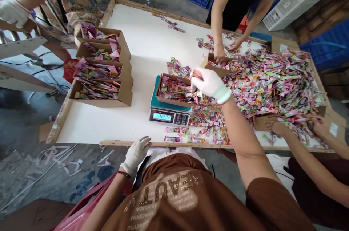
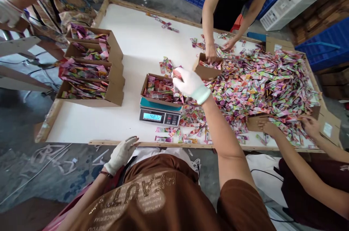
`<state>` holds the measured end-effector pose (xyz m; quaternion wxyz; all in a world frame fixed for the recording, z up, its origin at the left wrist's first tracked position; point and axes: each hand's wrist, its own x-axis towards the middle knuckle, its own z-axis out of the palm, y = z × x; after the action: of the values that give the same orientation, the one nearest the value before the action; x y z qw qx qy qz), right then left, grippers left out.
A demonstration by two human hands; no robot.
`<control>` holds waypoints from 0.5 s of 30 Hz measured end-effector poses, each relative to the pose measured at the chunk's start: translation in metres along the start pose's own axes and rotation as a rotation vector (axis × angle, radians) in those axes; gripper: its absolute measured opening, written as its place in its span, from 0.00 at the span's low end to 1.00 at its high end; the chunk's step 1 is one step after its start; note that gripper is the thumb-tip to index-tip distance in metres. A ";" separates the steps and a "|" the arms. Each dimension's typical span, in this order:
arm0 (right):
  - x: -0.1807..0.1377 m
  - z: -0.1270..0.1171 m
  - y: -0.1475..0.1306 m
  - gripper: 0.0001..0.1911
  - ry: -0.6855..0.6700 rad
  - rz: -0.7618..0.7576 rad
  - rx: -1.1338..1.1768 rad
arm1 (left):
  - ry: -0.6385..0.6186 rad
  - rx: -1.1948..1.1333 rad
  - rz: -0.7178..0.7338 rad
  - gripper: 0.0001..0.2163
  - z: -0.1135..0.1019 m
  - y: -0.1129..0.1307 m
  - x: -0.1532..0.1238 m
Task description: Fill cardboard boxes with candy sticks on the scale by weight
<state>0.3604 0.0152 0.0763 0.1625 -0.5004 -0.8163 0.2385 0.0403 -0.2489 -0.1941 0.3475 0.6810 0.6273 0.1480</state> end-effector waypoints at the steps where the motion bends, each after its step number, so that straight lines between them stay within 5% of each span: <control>1: -0.009 -0.009 0.002 0.06 0.049 -0.003 0.066 | -0.002 -0.012 0.006 0.20 -0.001 0.000 0.004; 4: -0.035 -0.019 0.018 0.07 0.199 0.064 0.255 | -0.002 -0.034 0.025 0.20 -0.002 0.000 0.016; 7: -0.051 -0.007 0.041 0.09 0.305 0.179 0.211 | 0.023 -0.049 0.066 0.20 -0.002 0.000 0.023; 12: -0.055 0.037 0.066 0.21 0.131 0.445 -0.117 | 0.026 -0.017 0.079 0.19 -0.006 0.006 0.029; 15: -0.052 0.052 0.065 0.20 0.036 0.424 -0.125 | 0.007 -0.007 0.093 0.19 -0.008 0.011 0.030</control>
<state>0.4056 -0.0181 -0.0041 0.0919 -0.6742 -0.7029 0.2073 0.0486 -0.2175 -0.1876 0.3404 0.7077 0.5956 0.1689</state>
